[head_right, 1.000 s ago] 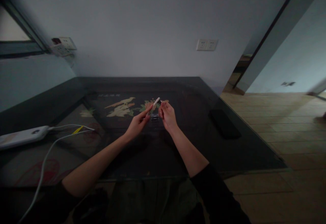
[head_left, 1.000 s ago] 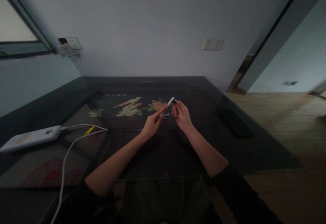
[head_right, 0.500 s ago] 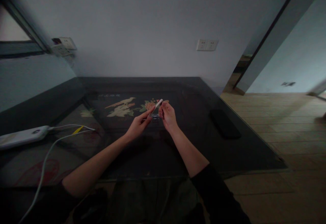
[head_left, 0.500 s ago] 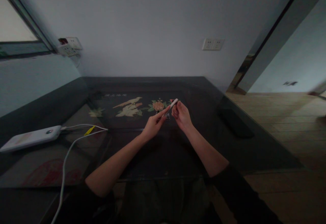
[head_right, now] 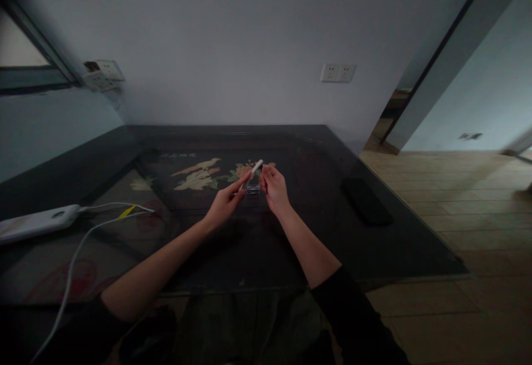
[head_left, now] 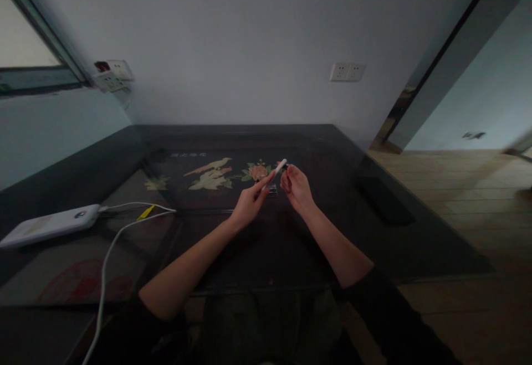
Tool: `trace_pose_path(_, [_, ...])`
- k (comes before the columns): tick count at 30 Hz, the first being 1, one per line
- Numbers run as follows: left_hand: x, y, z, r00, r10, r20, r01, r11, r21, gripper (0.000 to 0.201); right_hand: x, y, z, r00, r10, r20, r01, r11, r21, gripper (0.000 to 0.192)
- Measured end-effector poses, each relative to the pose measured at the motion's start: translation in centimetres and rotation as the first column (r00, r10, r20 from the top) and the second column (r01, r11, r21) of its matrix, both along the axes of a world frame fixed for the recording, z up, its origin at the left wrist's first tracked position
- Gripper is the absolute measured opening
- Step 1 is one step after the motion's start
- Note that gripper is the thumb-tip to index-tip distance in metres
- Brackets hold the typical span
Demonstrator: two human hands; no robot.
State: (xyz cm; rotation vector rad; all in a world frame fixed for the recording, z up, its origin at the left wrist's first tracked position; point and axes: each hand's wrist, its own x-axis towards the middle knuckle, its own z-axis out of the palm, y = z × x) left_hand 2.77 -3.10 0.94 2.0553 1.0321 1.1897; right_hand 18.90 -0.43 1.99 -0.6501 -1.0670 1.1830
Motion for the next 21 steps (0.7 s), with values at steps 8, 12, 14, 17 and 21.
trace_pose_path(8, [0.3,-0.4,-0.2,0.993,-0.109,0.035,0.111,0.991,-0.068,0.05,0.3,0.2,0.0,1.0,0.013,-0.017,-0.013,1.0,-0.002,0.049])
trace_pose_path(12, [0.1,-0.3,0.0,0.996,-0.066,0.06,0.071,0.993,-0.091,0.05,0.3,0.2,0.0,1.0,-0.005,-0.012,0.005,1.0,0.001,0.045])
trace_pose_path(14, [-0.1,0.2,-0.2,0.994,-0.022,0.104,0.036,0.991,-0.131,0.051,0.2,0.2,0.0,1.0,-0.02,-0.006,0.02,1.0,0.002,0.045])
trace_pose_path(17, [-0.8,1.5,-0.7,0.981,0.098,0.165,-0.061,0.975,-0.215,0.04,0.2,0.1,0.1,1.0,-0.014,-0.024,0.014,1.0,-0.004,0.048])
trace_pose_path(21, [-1.9,3.3,-1.3,0.971,0.213,0.112,-0.174,0.941,-0.289,0.016,0.1,-0.1,0.4,0.999,0.002,-0.034,-0.002,1.0,-0.013,0.052])
